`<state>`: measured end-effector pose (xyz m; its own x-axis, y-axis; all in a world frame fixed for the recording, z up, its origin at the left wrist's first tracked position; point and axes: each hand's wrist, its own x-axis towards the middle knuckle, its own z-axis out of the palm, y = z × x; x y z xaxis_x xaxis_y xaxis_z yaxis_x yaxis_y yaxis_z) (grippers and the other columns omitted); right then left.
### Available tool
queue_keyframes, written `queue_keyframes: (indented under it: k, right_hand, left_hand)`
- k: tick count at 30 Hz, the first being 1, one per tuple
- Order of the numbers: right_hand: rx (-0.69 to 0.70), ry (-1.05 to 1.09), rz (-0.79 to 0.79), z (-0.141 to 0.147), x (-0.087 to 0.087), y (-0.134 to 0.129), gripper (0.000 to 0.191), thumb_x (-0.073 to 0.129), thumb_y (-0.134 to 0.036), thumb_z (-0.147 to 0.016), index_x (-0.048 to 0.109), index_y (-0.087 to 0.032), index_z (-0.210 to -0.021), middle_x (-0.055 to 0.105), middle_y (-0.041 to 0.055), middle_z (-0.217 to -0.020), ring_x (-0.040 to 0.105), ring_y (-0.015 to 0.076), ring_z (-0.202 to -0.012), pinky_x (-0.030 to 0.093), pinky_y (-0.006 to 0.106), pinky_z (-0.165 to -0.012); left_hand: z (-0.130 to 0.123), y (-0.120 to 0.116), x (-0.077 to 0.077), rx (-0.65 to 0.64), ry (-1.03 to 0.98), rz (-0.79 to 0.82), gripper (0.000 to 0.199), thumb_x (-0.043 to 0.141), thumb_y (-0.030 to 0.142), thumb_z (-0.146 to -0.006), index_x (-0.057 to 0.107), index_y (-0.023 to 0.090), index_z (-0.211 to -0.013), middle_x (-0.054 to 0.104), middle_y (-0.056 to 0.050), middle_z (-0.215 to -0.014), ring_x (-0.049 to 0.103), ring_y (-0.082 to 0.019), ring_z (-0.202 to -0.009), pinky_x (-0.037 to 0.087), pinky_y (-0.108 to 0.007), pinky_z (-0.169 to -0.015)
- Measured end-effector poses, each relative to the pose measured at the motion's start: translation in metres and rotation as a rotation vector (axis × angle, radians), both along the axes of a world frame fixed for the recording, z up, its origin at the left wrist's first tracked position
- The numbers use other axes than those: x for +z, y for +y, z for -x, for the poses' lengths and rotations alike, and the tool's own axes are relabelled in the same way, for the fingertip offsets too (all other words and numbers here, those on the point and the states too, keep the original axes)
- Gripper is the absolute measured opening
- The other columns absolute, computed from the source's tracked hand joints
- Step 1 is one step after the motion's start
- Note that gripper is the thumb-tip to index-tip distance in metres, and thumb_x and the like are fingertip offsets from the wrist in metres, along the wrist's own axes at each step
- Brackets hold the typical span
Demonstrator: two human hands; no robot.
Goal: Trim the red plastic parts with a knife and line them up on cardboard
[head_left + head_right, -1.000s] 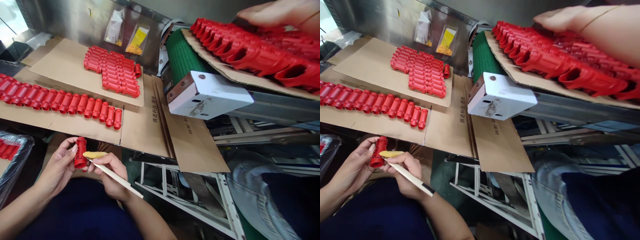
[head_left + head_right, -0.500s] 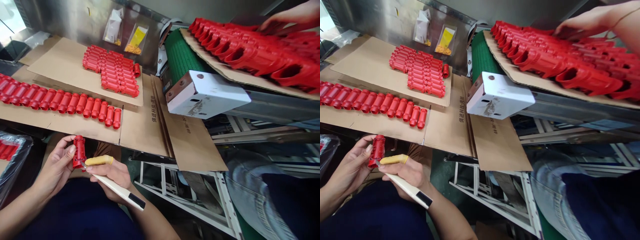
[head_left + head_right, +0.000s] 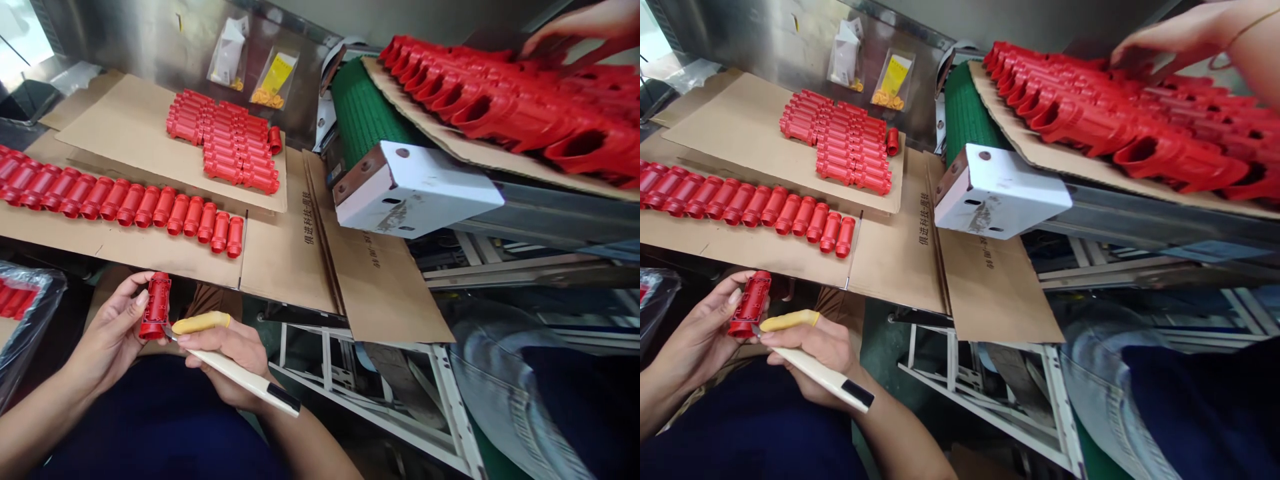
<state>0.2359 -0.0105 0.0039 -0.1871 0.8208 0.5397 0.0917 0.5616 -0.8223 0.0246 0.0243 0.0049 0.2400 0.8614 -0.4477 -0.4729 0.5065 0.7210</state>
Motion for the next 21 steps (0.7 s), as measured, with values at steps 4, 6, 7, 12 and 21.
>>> queue_keyframes:
  k: [4,6,7,12,21]
  right_hand:
    - [0.002,-0.043,-0.033,0.0,0.002,0.003,0.009,0.071,-0.02,-0.107,0.077,-0.016,-0.112,0.087,0.0103,-0.108,0.083,0.017,-0.108,0.068,0.025,-0.097]
    - [0.002,-0.064,-0.043,-0.001,0.001,0.004,0.009,0.07,-0.022,-0.108,0.076,-0.016,-0.111,0.086,0.0098,-0.106,0.083,0.0165,-0.107,0.067,0.024,-0.098]
    - [0.003,-0.079,-0.052,-0.002,0.0,0.005,0.01,0.07,-0.023,-0.108,0.075,-0.015,-0.111,0.086,0.0099,-0.107,0.082,0.0165,-0.108,0.067,0.024,-0.098]
    - [0.027,-0.327,-0.267,-0.007,-0.007,0.01,0.017,0.067,-0.021,-0.109,0.07,-0.012,-0.122,0.082,0.0145,-0.114,0.081,0.0215,-0.109,0.07,0.032,-0.095]
    - [0.089,0.276,0.24,0.015,-0.019,0.004,0.015,0.069,-0.03,-0.109,0.066,-0.02,-0.12,0.084,0.0052,-0.091,0.084,0.0166,-0.08,0.071,0.031,-0.079]
  left_hand:
    - [-0.002,0.0,0.003,0.004,0.0,0.003,0.043,0.095,0.034,-0.083,0.077,0.025,-0.121,0.08,-0.004,-0.09,0.074,-0.015,-0.064,0.066,-0.024,-0.062]
    - [-0.004,0.0,0.004,0.01,-0.001,0.004,0.042,0.095,0.034,-0.083,0.077,0.025,-0.12,0.08,-0.003,-0.088,0.072,-0.013,-0.061,0.065,-0.023,-0.061]
    - [-0.006,0.0,0.004,0.019,0.001,0.006,0.042,0.096,0.035,-0.083,0.077,0.024,-0.12,0.08,-0.003,-0.088,0.072,-0.013,-0.061,0.066,-0.023,-0.061]
    - [-0.011,0.002,0.005,0.063,0.003,0.028,0.045,0.101,0.036,-0.076,0.078,0.021,-0.112,0.08,-0.003,-0.09,0.072,-0.012,-0.061,0.066,-0.022,-0.062]
    - [-0.011,0.002,-0.001,0.081,0.015,-0.027,0.046,0.097,0.036,-0.081,0.074,0.02,-0.117,0.08,-0.004,-0.095,0.073,-0.013,-0.064,0.067,-0.024,-0.061]
